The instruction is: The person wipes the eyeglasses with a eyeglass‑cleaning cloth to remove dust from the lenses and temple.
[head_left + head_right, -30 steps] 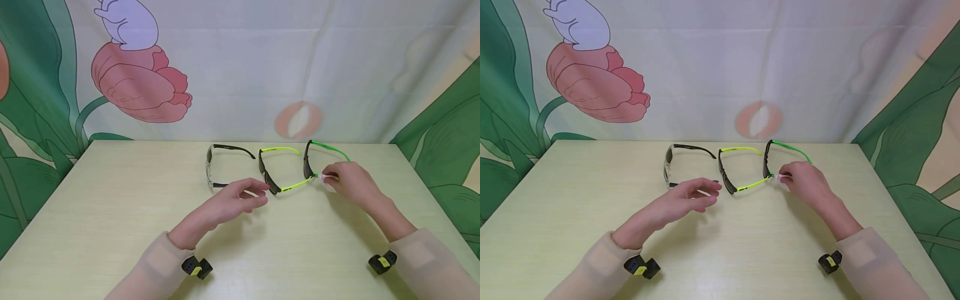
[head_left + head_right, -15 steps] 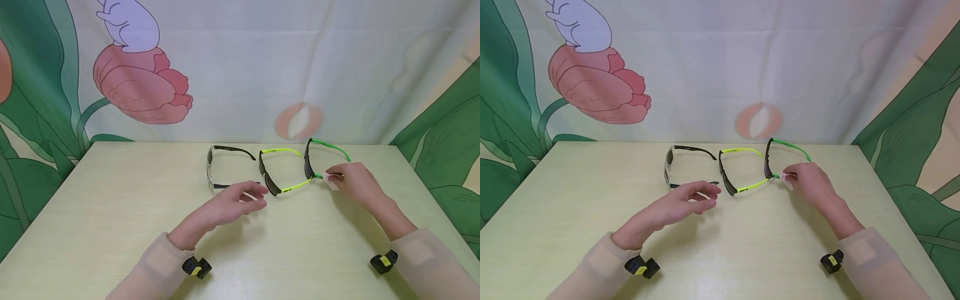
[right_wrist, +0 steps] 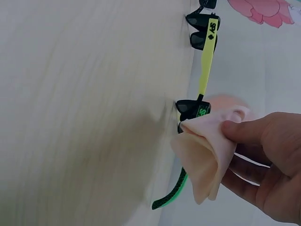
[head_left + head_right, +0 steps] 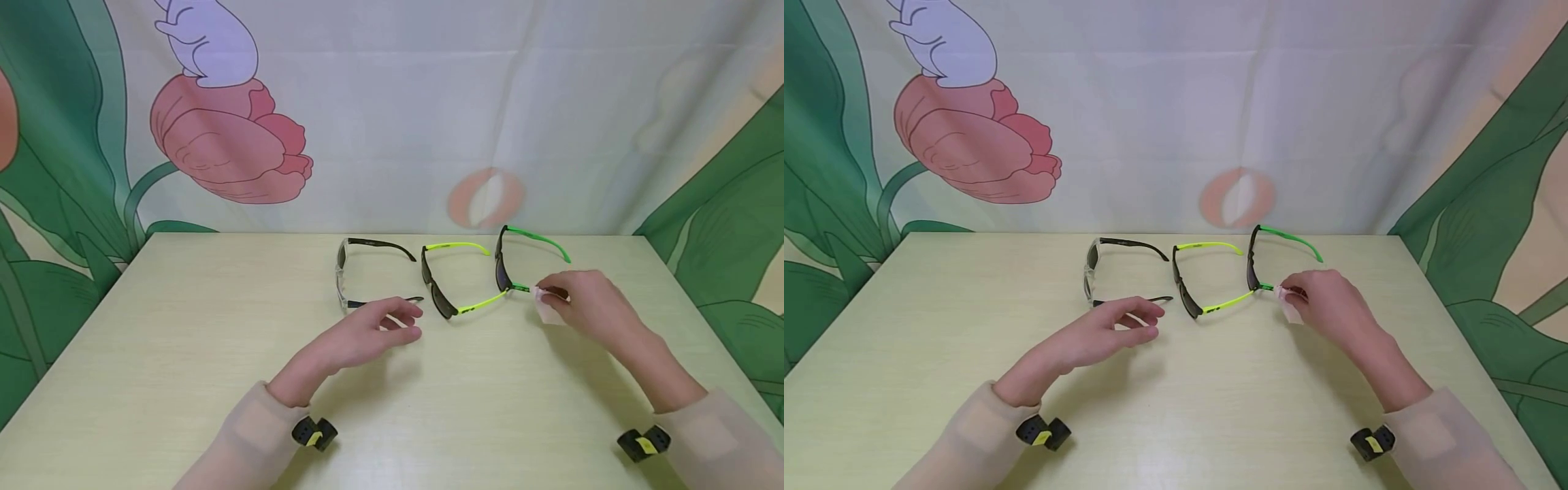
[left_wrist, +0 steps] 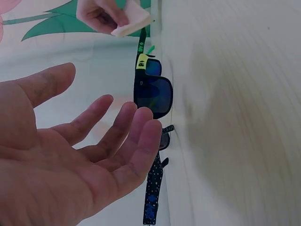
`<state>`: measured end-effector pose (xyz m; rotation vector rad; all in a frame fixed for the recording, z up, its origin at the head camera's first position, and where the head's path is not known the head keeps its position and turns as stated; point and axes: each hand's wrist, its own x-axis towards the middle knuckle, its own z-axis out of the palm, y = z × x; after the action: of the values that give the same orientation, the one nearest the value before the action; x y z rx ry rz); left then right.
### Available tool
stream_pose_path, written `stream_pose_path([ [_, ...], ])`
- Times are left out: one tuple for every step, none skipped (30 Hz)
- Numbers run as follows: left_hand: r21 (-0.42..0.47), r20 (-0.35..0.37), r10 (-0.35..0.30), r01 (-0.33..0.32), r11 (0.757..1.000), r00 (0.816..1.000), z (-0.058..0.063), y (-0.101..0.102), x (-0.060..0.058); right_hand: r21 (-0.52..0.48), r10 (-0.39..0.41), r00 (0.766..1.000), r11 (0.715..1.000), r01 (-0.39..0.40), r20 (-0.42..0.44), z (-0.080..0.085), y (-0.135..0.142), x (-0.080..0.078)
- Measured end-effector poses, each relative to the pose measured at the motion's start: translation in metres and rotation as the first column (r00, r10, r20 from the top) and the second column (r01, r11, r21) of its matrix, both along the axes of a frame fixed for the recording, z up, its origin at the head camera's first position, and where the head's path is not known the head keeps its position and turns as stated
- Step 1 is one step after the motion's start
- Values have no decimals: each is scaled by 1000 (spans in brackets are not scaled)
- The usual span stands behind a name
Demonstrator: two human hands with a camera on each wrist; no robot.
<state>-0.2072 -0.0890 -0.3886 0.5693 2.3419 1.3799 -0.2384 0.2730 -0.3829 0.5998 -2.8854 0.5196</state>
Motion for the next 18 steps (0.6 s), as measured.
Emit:
stream_pose_path([
  [-9,-5,0,0,1000,1000,0,-1,0,6,8,1000,1000,-8,9,1,-1,2],
  [-19,-10,2,-2,1000,1000,-1,-1,0,13,13,1000,1000,-13,22,1,-1,3],
  [-29,-15,2,-3,1000,1000,-2,-2,-1,21,17,999,1000,-17,37,2,-2,4],
  [-39,-17,3,-4,999,1000,-3,-3,-1,31,16,999,999,-18,52,2,-2,6],
  [-48,-19,3,-4,999,1000,-4,-4,-1,46,13,998,999,-17,67,2,-3,7],
  [-57,-19,3,-5,998,1000,-5,-5,-1,63,9,997,998,-14,81,2,-3,7],
  [-66,-20,4,-5,998,1000,-6,-5,-1,83,3,995,997,-11,95,1,-3,8],
  [-73,-19,6,-7,997,1000,-7,-6,-1,103,-3,995,995,-8,104,1,-2,8],
  [-81,-20,6,-8,997,1000,-8,-7,-1,120,-7,994,993,-6,109,-1,-2,8],
  [-90,-21,6,-8,996,1000,-9,-8,-1,140,-14,993,990,-2,115,-2,-1,8],
  [-98,-23,7,-9,995,1000,-9,-9,-1,153,-18,993,988,-1,119,-4,0,7],
  [-107,-24,8,-11,994,1000,-10,-9,0,162,-19,992,987,-1,123,-5,1,7],
  [-116,-27,8,-11,993,1000,-10,-10,0,172,-20,992,985,-2,128,-7,2,7],
  [-124,-28,7,-11,992,1000,-10,-11,0,179,-20,991,984,-4,130,-9,3,6],
  [-130,-30,6,-10,991,1000,-10,-12,1,185,-21,991,983,-4,132,-10,4,6],
  [-135,-30,5,-9,991,1000,-10,-13,1,190,-25,990,982,-2,138,-12,5,7],
  [-140,-30,5,-9,990,1000,-10,-13,1,194,-24,989,981,-5,144,-13,6,7],
  [-144,-32,3,-8,990,999,-10,-14,0,201,-23,989,979,-8,149,-14,6,7],
])
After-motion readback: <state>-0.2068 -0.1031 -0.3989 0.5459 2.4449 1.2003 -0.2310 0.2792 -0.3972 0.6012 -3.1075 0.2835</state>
